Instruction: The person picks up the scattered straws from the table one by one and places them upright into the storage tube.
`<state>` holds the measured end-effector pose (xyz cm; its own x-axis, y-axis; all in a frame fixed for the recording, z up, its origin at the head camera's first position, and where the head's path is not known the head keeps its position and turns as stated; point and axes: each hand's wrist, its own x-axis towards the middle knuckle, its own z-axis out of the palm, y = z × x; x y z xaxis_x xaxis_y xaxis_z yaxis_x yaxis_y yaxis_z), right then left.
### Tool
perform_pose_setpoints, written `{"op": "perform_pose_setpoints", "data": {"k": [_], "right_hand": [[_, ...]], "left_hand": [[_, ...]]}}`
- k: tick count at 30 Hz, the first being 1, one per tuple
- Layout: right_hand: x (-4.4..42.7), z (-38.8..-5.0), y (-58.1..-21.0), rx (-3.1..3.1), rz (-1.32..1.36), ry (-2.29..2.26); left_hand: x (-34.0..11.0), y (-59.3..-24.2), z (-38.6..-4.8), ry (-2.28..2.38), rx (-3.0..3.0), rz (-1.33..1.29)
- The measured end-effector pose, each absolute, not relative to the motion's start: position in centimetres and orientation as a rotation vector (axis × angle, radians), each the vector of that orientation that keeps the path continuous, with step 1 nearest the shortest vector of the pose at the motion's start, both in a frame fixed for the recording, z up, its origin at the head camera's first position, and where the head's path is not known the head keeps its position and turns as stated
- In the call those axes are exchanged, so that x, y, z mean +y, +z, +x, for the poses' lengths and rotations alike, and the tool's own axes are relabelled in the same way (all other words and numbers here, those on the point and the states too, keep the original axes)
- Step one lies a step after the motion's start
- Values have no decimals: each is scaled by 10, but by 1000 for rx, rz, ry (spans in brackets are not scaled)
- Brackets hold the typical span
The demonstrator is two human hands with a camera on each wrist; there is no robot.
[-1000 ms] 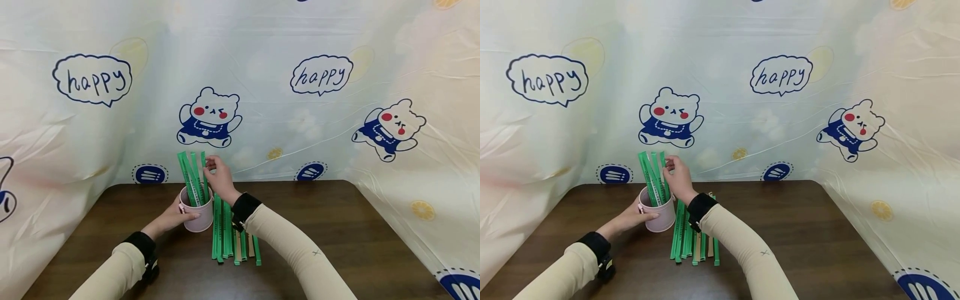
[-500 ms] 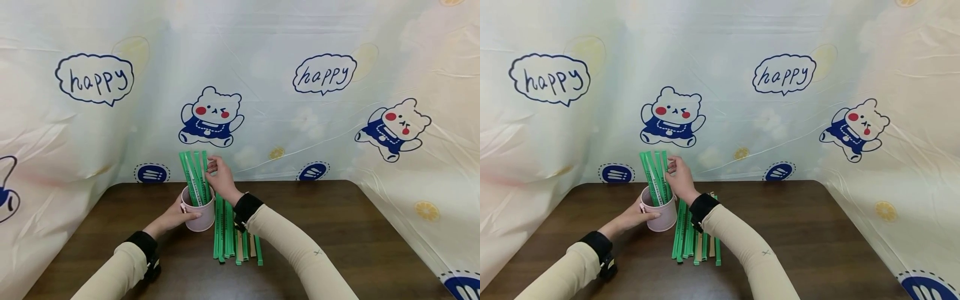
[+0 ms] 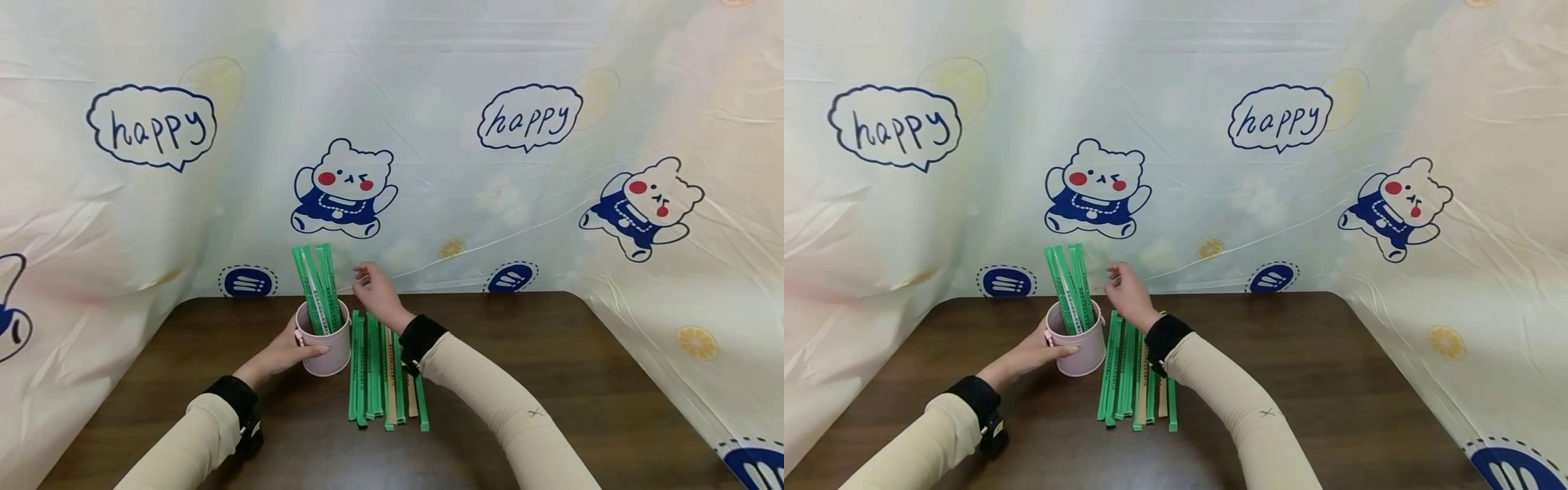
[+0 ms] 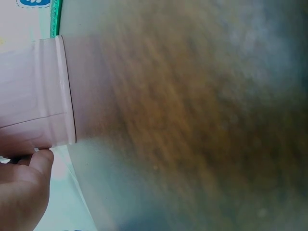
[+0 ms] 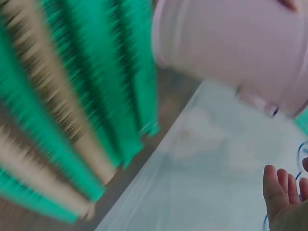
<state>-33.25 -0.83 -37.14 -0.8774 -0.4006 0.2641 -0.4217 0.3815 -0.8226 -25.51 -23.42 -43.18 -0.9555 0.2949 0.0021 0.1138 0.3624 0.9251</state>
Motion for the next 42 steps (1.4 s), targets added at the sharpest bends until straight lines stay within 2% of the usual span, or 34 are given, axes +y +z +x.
{"op": "perform_pose_setpoints", "data": {"k": [3, 7, 12, 14, 16, 19, 22, 24, 25, 28, 32, 42], "right_hand": [[14, -366, -403, -2617, 801, 1510], [48, -438, -476, -2652, 881, 1393], [73, -461, -516, -2776, 756, 1148], [82, -463, -528, -2808, 716, 1123], [97, -481, -554, -2816, 729, 1178], [102, -478, -555, -2989, 557, 1235], [104, -466, -553, -3058, 508, 1253], [99, -434, -524, -3081, 471, 1252], [100, -428, -524, -3055, 514, 1250], [88, -374, -470, -3115, 399, 1207], [79, -340, -435, -3110, 372, 1171], [81, -334, -435, -3084, 329, 1246]], "left_hand": [[-235, -430, -256, 1640, 2457, 366], [-236, -430, -256, 1641, 2469, 371], [-234, -432, -258, 1636, 2471, 376], [-234, -433, -257, 1635, 2464, 364], [-235, -433, -256, 1633, 2454, 357], [-235, -431, -256, 1623, 2457, 353], [-235, -431, -256, 1615, 2460, 355], [-235, -432, -257, 1611, 2462, 356], [-235, -432, -257, 1609, 2463, 358], [-235, -433, -257, 1602, 2473, 351], [-235, -434, -258, 1596, 2483, 339], [-235, -436, -258, 1593, 2491, 316]]}}
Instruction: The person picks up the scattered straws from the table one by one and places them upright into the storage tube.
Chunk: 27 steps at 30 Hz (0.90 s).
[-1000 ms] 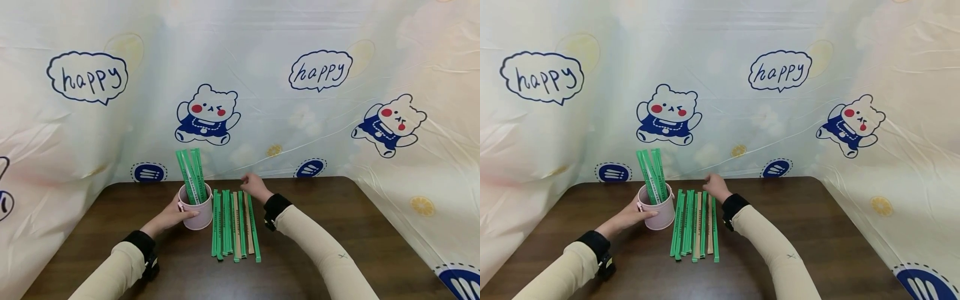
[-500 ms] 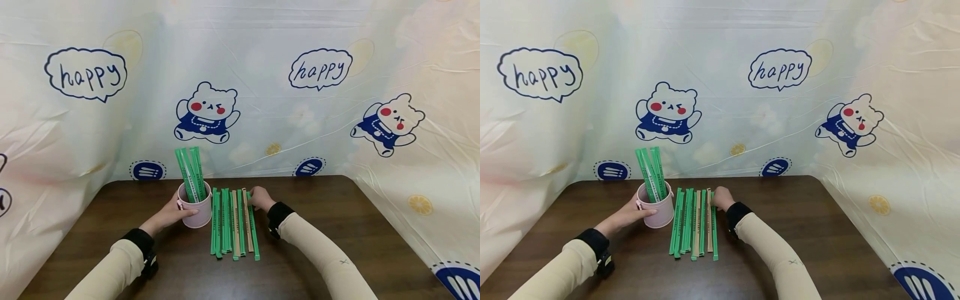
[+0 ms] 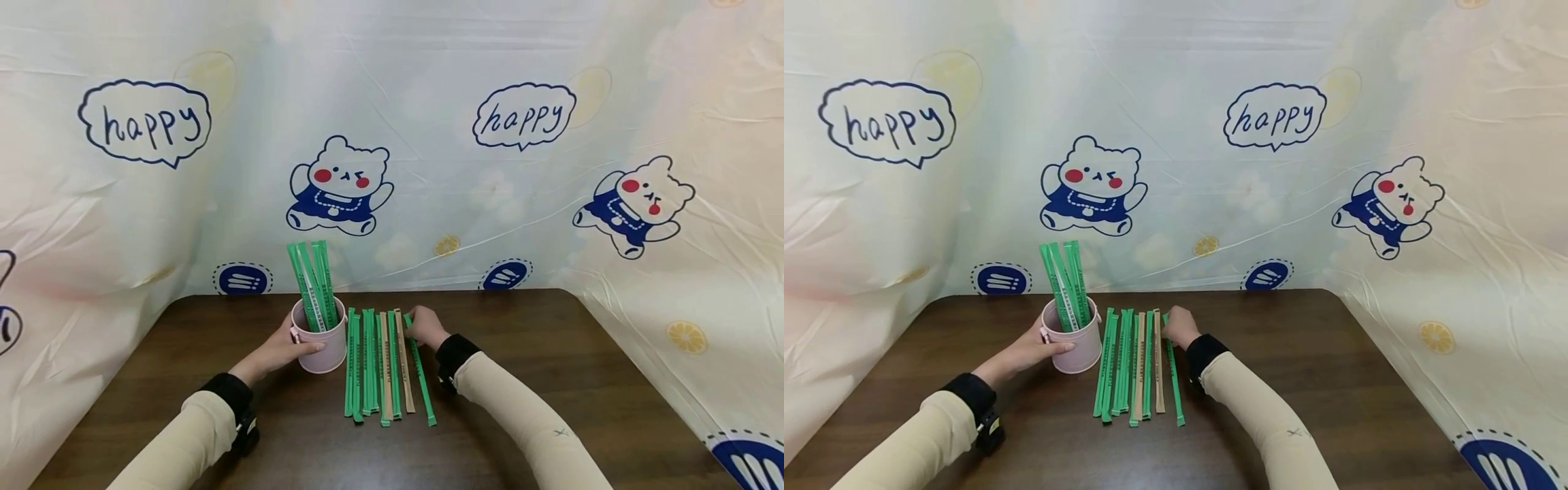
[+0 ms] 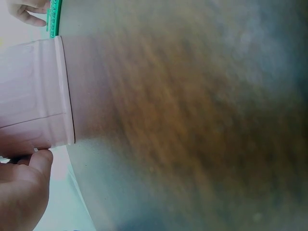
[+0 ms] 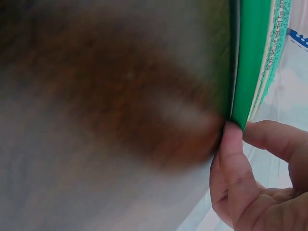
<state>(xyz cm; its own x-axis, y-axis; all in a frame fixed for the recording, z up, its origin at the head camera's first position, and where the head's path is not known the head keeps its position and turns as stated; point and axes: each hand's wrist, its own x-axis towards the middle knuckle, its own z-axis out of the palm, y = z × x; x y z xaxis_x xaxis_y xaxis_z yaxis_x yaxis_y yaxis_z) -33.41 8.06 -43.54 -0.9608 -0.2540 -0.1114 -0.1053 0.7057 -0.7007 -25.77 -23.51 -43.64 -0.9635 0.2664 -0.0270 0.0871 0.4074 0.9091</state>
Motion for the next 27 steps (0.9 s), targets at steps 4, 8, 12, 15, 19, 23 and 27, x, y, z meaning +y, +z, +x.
{"op": "perform_pose_setpoints", "data": {"k": [4, 8, 12, 15, 19, 23, 27], "right_hand": [[84, -334, -432, 2707, -254, -1101], [88, -338, -424, 2737, -240, -1064], [95, -353, -412, 2760, -205, -1067], [103, -373, -411, 2767, -233, -1121], [123, -437, -452, 2742, -408, -1304], [128, -492, -474, 2800, -490, -1389], [114, -482, -437, 2855, -551, -1502]], "left_hand": [[-235, -436, -257, 1602, 2483, 323], [-236, -436, -257, 1621, 2473, 333], [-237, -436, -257, 1629, 2460, 332], [-237, -436, -257, 1628, 2455, 333], [-238, -436, -257, 1621, 2454, 339], [-236, -436, -257, 1625, 2450, 350], [-235, -434, -256, 1627, 2458, 355]]}}
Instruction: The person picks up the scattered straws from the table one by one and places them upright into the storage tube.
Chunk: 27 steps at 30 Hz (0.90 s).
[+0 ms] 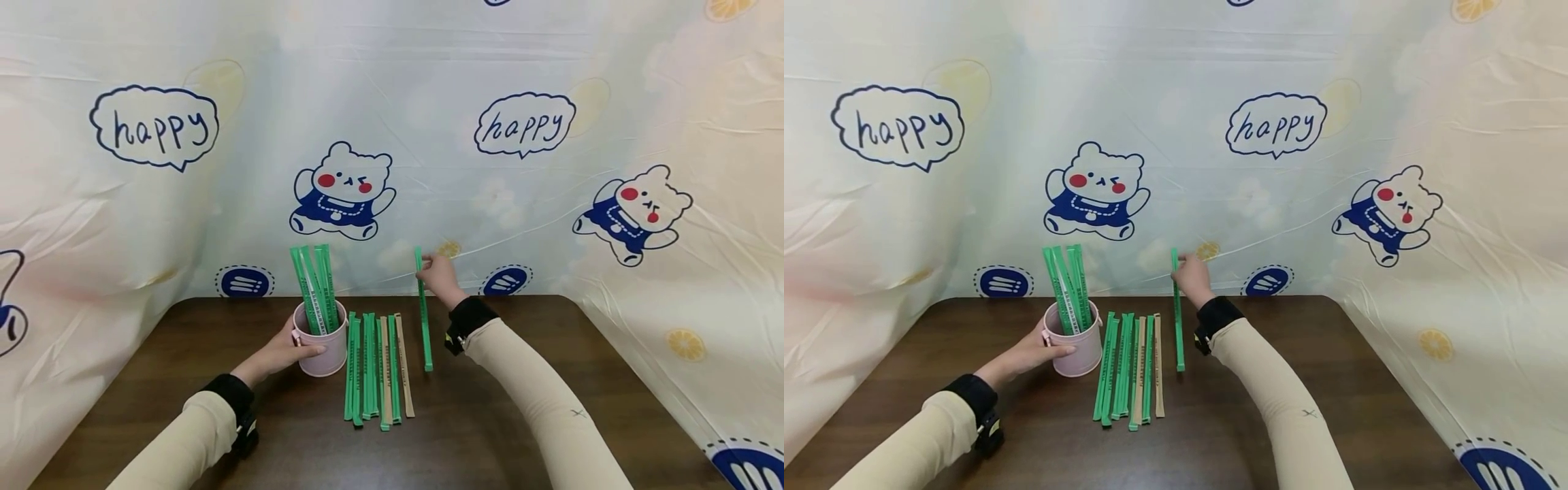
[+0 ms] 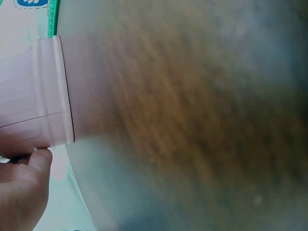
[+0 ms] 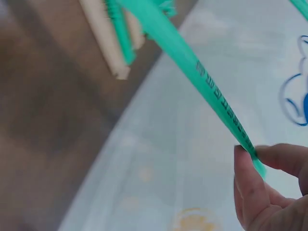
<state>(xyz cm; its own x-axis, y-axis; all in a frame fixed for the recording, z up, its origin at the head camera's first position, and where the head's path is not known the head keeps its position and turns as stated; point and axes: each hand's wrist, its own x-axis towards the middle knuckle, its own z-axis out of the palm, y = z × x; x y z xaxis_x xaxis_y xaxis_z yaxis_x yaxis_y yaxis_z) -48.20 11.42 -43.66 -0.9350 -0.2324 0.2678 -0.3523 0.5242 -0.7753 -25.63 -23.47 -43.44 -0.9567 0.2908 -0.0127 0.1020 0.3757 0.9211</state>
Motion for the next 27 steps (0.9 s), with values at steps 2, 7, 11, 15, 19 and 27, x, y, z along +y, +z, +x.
{"op": "perform_pose_setpoints", "data": {"k": [2, 7, 11, 15, 19, 27], "right_hand": [[100, -455, -400, -2583, 475, 1453], [61, -381, -307, -2441, 392, 1695], [35, -359, -267, -2262, 439, 1846], [6, -349, -251, -2162, 529, 1846], [-22, -340, -256, -2130, 630, 1802], [-67, -311, -286, -2232, 824, 1641]], "left_hand": [[-234, -434, -255, 1626, 2459, 344], [-234, -432, -254, 1612, 2463, 341], [-234, -431, -254, 1613, 2460, 332], [-235, -432, -255, 1621, 2469, 349], [-235, -435, -257, 1623, 2478, 383], [-236, -437, -258, 1631, 2472, 390]]}}
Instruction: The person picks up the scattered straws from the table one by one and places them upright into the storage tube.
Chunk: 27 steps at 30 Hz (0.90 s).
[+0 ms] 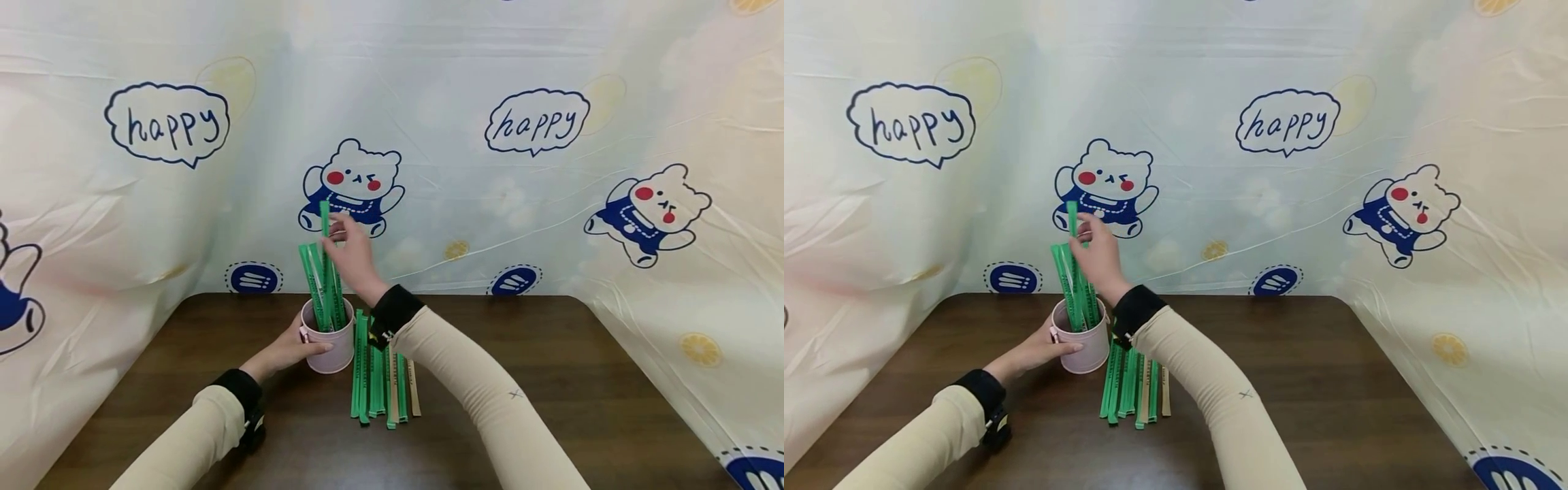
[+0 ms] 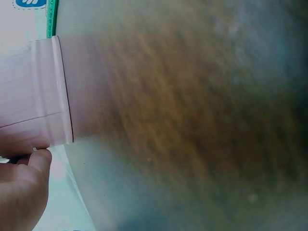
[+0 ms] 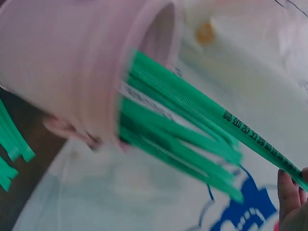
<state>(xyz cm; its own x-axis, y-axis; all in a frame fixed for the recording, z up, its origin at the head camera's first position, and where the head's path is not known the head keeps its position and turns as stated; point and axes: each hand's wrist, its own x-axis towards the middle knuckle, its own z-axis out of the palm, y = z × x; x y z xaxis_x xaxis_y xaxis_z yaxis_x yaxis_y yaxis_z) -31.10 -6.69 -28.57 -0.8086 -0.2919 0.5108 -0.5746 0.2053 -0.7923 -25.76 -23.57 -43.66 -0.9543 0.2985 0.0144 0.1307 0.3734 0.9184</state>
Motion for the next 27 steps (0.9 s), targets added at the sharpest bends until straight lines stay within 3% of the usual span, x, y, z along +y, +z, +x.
{"op": "perform_pose_setpoints", "data": {"k": [13, 27], "right_hand": [[-92, -303, -340, -2411, 841, 1455], [-88, -301, -358, -2512, 860, 1430]], "left_hand": [[-235, -433, -254, 1617, 2449, 351], [-236, -440, -258, 1651, 2445, 390]]}}
